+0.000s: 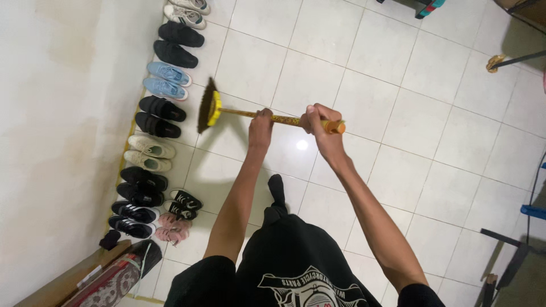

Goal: The person sweeps a tiled floor using a broom, moving the broom head across the surface to gather debris near a doorway and a row of shoes.

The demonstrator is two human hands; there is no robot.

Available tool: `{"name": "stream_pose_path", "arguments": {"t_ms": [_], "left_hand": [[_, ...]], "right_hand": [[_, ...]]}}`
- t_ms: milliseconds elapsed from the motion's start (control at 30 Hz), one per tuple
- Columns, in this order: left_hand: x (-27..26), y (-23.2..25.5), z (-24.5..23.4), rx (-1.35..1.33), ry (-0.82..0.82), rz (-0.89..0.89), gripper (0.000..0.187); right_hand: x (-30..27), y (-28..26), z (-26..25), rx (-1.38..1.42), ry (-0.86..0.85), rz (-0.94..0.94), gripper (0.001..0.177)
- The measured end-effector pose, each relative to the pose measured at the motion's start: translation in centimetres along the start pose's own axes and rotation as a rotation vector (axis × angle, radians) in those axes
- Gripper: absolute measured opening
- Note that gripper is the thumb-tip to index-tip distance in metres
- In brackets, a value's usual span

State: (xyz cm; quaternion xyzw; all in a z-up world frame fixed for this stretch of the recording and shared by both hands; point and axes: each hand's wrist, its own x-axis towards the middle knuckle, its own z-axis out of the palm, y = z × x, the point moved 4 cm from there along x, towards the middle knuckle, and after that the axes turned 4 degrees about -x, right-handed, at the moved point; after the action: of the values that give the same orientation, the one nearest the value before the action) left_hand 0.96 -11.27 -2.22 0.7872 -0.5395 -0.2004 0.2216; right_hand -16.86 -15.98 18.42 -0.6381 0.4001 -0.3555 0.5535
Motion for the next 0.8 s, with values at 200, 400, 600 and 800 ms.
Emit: {"name": "stream_pose_path", "arguments": {"t_ms": [200,400,600,800], "left_hand": [[-2.9,4.9,-1.2,-0.222,0.058,0.114,0.012],[-6.6,10.3,0.4,-0.308,-0.042,0.135,0.010],[-8.2,15.6,-0.1,-0.240,-0.320,0.247,0.013],[-9.6,19.1,-1.8,-0.199,-0.247,0.518,0.023]], "right_hand": [[-1.7,-4.3,-2.8,-0.078,0.016,0.061,0.046],[-5.6,-8.0,-5.8,-0.144,0.018,0.074,0.047],[-9.6,-11.3,-9.6,-0.283,-0.004,0.083,0.049],[-12.5,-11.4,-14.3,-0.071,0.102,-0.007,0.051]]}}
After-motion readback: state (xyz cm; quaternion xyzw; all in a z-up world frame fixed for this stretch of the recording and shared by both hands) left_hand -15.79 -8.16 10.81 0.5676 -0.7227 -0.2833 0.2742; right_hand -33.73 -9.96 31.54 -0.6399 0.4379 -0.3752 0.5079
